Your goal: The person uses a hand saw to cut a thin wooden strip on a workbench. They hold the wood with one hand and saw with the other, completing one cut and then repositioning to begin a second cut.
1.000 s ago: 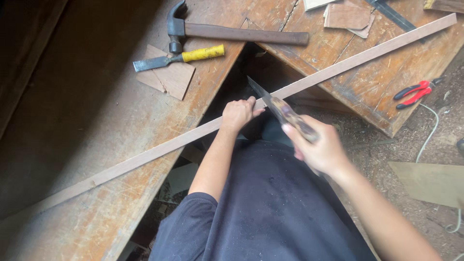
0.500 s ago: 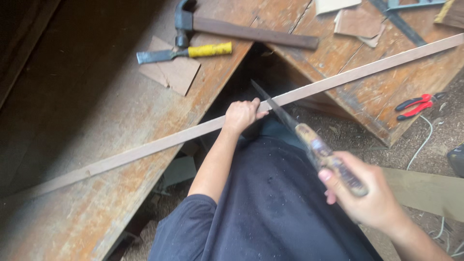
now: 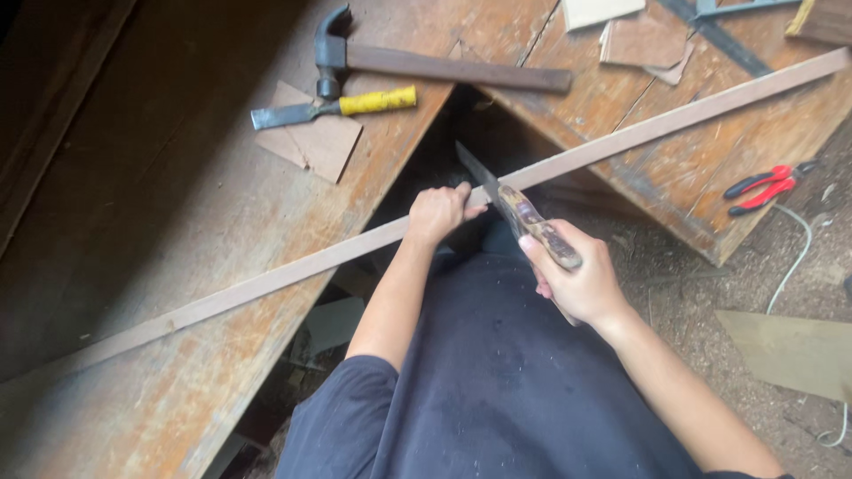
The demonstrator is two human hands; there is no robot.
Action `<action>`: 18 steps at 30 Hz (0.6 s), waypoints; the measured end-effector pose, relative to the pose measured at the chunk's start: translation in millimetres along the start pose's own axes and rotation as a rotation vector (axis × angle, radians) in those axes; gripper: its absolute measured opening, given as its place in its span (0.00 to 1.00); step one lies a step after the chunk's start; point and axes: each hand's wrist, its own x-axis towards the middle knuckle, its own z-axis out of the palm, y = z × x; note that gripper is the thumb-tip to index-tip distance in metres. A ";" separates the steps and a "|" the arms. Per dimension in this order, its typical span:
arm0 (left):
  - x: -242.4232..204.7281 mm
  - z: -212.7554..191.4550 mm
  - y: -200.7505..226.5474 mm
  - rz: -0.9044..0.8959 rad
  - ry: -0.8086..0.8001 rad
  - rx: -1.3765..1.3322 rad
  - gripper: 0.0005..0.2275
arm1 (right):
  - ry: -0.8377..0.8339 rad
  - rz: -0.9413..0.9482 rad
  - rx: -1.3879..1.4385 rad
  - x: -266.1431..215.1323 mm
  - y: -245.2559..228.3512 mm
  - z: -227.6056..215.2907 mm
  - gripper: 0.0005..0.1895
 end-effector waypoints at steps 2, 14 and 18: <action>-6.2 1.1 -3.9 0.016 0.025 -0.007 0.24 | -0.003 -0.020 -0.102 -22.0 -9.1 -7.8 0.10; -7.1 -0.9 5.6 0.021 0.005 -0.021 0.24 | -0.002 -0.089 -0.135 -87.3 0.7 -56.7 0.16; -9.3 -0.4 5.3 0.048 0.000 -0.006 0.24 | 0.051 0.092 0.213 -50.1 6.4 -33.2 0.15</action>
